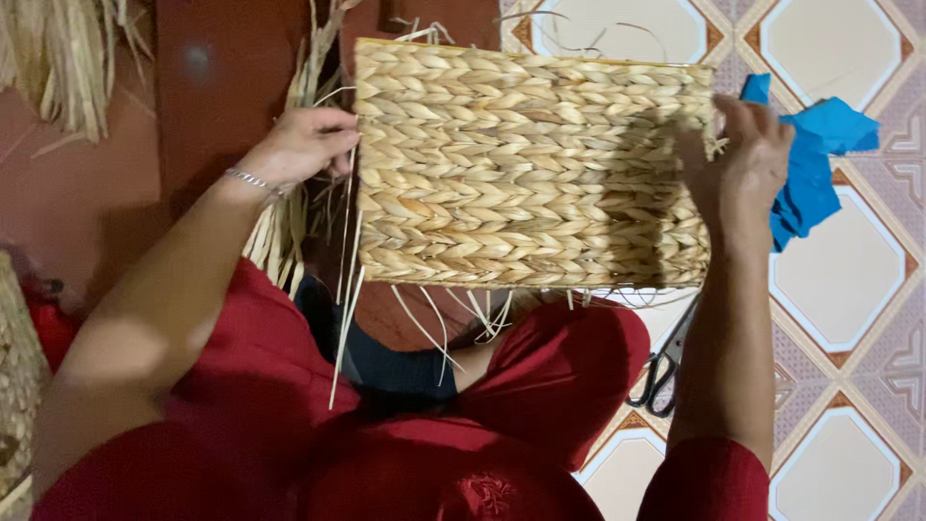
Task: The person weaves a basket by hand, interlacing dried palm leaves through a rectangular frame. They trim excess strands with scissors and continue weaving along the sides, gradually building up the basket walls.
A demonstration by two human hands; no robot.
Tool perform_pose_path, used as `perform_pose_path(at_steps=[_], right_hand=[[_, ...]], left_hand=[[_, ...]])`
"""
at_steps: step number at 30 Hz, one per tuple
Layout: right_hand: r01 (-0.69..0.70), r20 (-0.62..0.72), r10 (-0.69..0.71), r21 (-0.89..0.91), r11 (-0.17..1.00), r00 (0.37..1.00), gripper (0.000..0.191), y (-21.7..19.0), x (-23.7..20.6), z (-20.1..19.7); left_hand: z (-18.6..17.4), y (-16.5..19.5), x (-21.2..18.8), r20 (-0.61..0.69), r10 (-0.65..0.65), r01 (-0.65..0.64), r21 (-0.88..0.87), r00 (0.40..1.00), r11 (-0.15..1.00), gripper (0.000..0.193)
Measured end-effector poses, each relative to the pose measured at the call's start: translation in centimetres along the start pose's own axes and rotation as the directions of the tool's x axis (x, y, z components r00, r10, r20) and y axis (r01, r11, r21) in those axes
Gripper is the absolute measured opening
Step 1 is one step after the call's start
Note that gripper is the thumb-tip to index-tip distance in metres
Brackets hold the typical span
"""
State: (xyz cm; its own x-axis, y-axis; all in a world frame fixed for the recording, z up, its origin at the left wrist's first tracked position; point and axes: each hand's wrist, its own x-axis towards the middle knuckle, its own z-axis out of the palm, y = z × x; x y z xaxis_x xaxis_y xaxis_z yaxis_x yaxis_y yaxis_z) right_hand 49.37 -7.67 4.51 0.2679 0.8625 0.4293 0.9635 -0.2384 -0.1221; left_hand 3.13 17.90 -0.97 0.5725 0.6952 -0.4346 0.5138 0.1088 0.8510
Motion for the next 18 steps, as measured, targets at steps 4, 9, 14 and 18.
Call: perform_pose_path(at_steps=[4, 9, 14, 18], right_hand=[[-0.082, 0.001, 0.082, 0.039, 0.996, 0.997, 0.053, 1.0, 1.1, 1.9], [-0.274, 0.124, 0.245, 0.367, 0.889, 0.961, 0.056, 0.0, 1.5, 3.8], [-0.324, 0.101, 0.308, 0.313, 0.893, 0.946, 0.034, -1.6, 1.0, 4.1], [-0.327, 0.108, 0.309, 0.369, 0.870, 0.945, 0.031, -2.1, 0.6, 3.9]], left_hand=[[-0.3, 0.1, 0.4, 0.006, 0.102, -0.102, 0.028, 0.995, 0.994, 0.029], [-2.0, 1.9, 0.2, 0.072, 0.180, -0.185, 0.071, 0.981, 0.980, 0.023], [-3.1, 2.6, 0.0, -0.062, 0.367, -0.290, 0.499, 0.928, 0.817, 0.011], [-2.1, 1.7, 1.9, -0.147, 0.519, -0.292, 0.685, 0.842, 0.667, 0.008]])
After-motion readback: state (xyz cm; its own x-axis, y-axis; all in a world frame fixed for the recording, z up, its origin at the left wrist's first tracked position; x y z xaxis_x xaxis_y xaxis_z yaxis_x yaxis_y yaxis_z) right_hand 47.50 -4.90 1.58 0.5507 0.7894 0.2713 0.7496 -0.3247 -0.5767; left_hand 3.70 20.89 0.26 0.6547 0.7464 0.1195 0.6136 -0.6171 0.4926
